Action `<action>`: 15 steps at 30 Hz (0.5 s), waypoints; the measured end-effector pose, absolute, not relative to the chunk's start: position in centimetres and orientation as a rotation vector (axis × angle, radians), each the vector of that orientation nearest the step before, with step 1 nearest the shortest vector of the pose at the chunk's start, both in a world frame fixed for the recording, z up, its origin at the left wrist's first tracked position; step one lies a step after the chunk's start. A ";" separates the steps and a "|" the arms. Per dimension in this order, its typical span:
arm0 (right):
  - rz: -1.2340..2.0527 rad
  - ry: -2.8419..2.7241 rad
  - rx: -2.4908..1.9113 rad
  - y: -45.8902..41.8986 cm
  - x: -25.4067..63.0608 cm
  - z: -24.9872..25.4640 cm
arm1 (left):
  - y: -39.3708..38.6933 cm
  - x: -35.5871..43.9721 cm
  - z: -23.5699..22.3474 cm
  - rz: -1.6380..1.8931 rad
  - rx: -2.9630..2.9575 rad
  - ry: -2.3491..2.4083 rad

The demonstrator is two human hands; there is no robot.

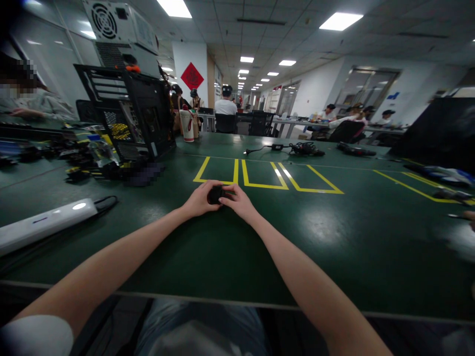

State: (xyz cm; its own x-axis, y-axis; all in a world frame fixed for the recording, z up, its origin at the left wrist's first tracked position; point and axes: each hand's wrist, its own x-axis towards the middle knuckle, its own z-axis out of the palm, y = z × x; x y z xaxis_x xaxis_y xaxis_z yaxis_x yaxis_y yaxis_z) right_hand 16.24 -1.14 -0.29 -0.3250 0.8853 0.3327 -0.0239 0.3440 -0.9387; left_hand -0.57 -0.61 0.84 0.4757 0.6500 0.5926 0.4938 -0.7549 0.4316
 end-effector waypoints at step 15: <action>1.150 -1.596 -0.782 -1.0 16.2 -0.4 | -0.6 -0.5 0.9 1.148 2.544 0.988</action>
